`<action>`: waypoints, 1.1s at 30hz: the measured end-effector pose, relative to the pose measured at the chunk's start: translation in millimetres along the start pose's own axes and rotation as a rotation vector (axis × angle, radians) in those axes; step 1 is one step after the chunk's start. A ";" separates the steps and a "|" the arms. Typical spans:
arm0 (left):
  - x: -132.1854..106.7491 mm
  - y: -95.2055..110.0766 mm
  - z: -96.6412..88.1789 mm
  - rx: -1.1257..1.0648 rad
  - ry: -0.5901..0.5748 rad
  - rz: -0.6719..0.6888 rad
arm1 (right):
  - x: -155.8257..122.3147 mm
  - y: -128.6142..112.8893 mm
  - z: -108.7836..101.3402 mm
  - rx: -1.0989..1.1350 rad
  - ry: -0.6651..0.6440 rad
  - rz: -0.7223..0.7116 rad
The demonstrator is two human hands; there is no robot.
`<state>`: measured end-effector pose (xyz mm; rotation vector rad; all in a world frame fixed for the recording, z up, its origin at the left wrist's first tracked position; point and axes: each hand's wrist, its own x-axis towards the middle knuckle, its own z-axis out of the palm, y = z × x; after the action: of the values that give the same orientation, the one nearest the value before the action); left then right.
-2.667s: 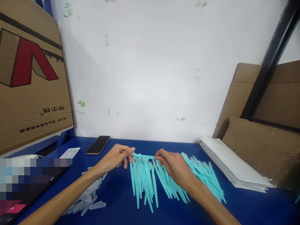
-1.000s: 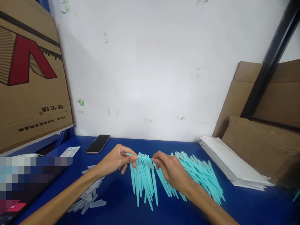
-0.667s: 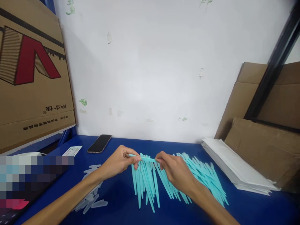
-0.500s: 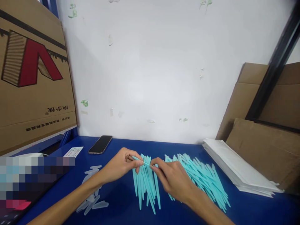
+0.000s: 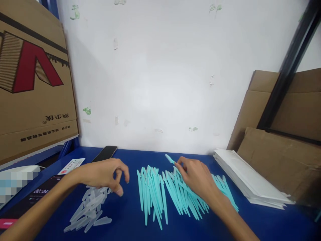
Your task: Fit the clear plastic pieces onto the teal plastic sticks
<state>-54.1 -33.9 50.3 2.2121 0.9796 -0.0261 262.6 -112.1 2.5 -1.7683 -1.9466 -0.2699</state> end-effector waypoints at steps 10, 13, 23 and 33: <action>-4.5 -4.8 19.6 0.182 -0.234 -0.077 | -2.0 14.4 13.6 -0.238 -0.121 0.210; 3.0 -8.4 27.2 0.206 -0.228 -0.038 | -5.4 15.7 15.0 -0.278 -0.155 0.207; 16.2 -9.6 28.3 0.200 -0.129 0.055 | -3.4 1.9 8.7 -0.397 -0.130 0.114; 29.8 3.8 34.9 0.047 0.205 0.167 | -29.8 -42.2 34.6 -0.242 -0.216 -0.284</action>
<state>-21.7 -37.9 18.0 2.3679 0.9057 0.2605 214.9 -128.2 -33.9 -1.7213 -2.4124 -0.4425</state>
